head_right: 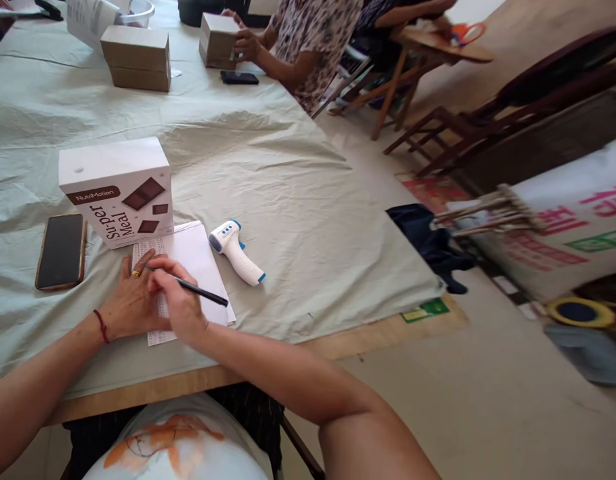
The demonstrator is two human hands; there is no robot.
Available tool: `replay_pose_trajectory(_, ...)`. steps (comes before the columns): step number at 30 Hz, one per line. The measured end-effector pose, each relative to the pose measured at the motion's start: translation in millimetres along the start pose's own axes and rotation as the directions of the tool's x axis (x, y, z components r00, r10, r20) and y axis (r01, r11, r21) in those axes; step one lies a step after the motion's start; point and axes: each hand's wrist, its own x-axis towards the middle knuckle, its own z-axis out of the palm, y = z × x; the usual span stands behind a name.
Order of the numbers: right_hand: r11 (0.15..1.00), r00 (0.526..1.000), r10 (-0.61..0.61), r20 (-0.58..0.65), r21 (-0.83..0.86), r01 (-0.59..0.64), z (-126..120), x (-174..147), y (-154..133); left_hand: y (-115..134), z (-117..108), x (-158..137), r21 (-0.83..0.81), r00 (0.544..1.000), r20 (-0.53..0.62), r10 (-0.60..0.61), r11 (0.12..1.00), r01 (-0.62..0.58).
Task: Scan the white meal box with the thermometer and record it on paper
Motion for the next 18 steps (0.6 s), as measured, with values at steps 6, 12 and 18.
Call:
replay_pose_trajectory(6,0.963,0.991,-0.060,0.121,-0.254,0.089,-58.8,10.8,5.7,-6.5,-3.8,-1.1,0.085,0.990,0.144,-0.002,0.996,-0.011)
replay_pose_trajectory(12,0.817,0.974,-0.143,0.179,-0.534,0.218,-59.6,5.9,-1.0,-6.3,3.2,-3.0,0.123,0.995,0.098,0.008,0.992,-0.020)
replay_pose_trajectory(18,0.711,0.968,-0.182,0.175,-0.656,0.252,-57.3,2.9,5.9,-7.5,3.9,-4.5,0.128,0.998,0.059,0.022,0.991,-0.030)
